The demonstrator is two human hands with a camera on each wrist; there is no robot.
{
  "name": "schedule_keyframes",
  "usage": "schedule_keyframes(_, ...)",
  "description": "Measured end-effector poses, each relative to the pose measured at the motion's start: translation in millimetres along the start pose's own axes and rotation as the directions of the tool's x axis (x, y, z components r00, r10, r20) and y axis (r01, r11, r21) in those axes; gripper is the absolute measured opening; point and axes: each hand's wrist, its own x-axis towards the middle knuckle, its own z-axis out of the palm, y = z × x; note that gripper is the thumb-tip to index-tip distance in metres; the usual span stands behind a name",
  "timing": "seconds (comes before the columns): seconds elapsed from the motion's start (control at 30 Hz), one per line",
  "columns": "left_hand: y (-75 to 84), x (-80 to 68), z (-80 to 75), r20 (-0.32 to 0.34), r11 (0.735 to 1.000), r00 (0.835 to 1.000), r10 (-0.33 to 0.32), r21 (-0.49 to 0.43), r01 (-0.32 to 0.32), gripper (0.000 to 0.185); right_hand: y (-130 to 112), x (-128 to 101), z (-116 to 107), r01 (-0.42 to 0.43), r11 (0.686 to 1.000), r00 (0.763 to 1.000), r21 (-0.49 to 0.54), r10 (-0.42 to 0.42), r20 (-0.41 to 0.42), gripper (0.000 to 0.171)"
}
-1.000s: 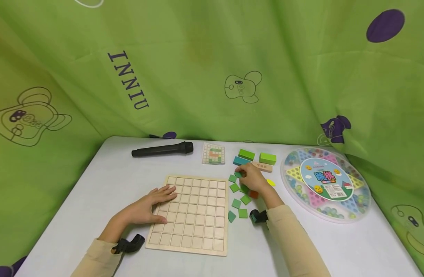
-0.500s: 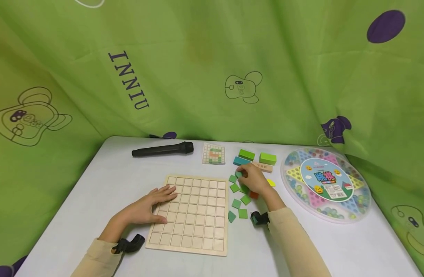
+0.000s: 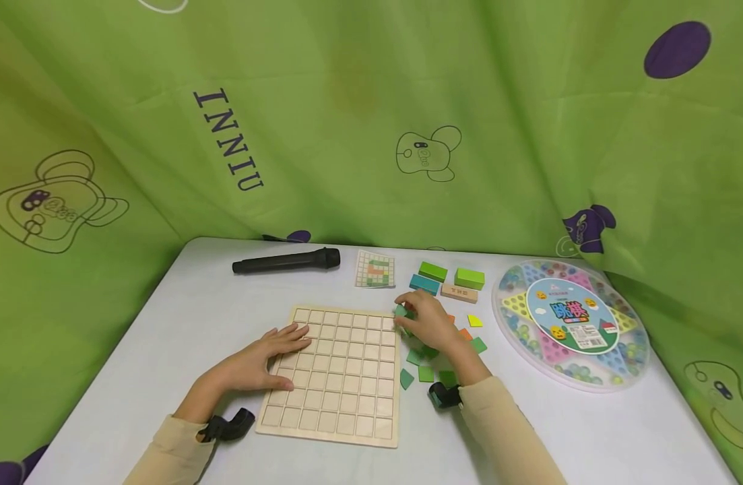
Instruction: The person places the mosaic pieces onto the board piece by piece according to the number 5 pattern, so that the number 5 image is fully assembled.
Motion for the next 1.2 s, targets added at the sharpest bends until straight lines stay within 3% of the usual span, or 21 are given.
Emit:
schedule_keyframes(0.33, 0.2, 0.8, 0.2, 0.001, 1.000, 1.000, 0.002, 0.001, -0.002, 0.081, -27.9, 3.8, 20.4, -0.045, 0.993, 0.997, 0.109, 0.037, 0.071, 0.032)
schedule_keyframes(0.63, -0.4, 0.9, -0.1, -0.006, 1.000, 1.000, -0.001, -0.027, 0.000, 0.082, -33.3, 5.3, 30.9, -0.066, 0.979, 0.993, 0.191, 0.047, 0.104, 0.029)
schedule_keyframes(0.83, -0.2, 0.3, -1.3, -0.008, 0.999, 1.000, 0.000, -0.033, 0.000, 0.082, -40.2, 9.8, 34.7, -0.099, 0.955, 0.982, 0.279, 0.049, 0.180, 0.030)
schedule_keyframes(1.2, -2.1, 0.5, -0.4, -0.016, 0.999, 1.000, 0.011, -0.051, -0.012, 0.081, -63.2, 38.6, 58.5, -0.087, 0.953, 0.968, 0.289, 0.012, 0.250, 0.022)
